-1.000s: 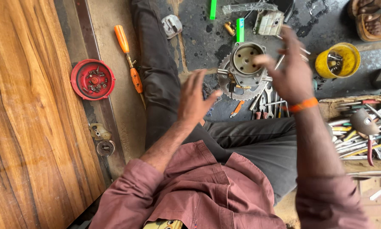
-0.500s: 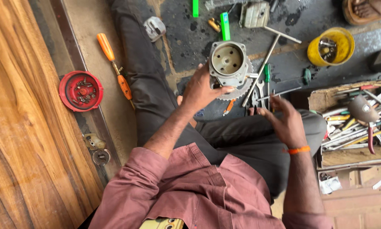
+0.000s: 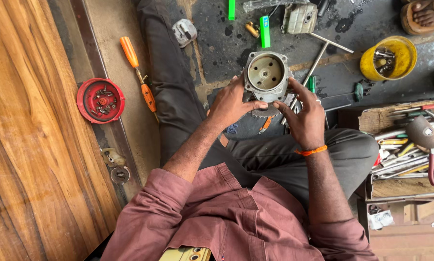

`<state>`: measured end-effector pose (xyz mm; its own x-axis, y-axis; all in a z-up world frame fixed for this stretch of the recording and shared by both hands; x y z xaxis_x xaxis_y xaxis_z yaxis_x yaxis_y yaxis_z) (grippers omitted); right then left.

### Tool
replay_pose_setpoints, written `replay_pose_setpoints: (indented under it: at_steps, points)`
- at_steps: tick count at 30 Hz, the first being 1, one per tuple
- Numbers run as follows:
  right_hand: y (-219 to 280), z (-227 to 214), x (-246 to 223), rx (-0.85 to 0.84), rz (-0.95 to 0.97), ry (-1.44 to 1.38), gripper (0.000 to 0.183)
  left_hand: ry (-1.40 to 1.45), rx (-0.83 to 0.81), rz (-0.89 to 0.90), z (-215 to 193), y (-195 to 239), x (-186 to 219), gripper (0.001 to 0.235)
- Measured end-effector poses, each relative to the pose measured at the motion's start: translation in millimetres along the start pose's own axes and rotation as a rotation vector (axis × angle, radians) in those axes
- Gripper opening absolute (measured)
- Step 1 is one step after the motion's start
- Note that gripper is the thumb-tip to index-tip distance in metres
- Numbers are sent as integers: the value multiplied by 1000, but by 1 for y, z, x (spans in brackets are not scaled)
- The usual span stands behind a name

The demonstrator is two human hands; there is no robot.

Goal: The person cleans and assembles mechanical components by wiping a metal housing with a cloth and placing a gasket onto a gear assembly.

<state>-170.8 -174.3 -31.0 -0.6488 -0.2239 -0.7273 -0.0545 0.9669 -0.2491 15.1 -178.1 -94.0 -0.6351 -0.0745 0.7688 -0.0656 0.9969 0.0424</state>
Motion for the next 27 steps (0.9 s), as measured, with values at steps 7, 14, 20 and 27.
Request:
replay_pose_setpoints:
  at_steps: [7,14,20,27]
  points:
    - [-4,1,0,-3,-20,-32,70,-6,4,72,-3,-3,3,96]
    - [-6,6,51,-71,110,-421,58,-22,25,49,-11,-2,8,88]
    - [24,-29,154,60,351,-91,42,77,247,167,-17,5,18,86]
    - [80,39,201,-499,247,683,51,154,295,223,-8,4,6,87]
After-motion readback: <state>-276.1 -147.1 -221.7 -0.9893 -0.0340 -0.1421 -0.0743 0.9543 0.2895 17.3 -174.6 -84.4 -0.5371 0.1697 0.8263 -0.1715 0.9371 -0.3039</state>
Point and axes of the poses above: each hand's wrist, its own y-axis away from the middle knuckle, its own z-axis out of the palm, x = y × z, the point moved 10 cm from there along -y, towards the middle knuckle, and after that the axes turned 13 degrees about x, right-handed, at the moved point
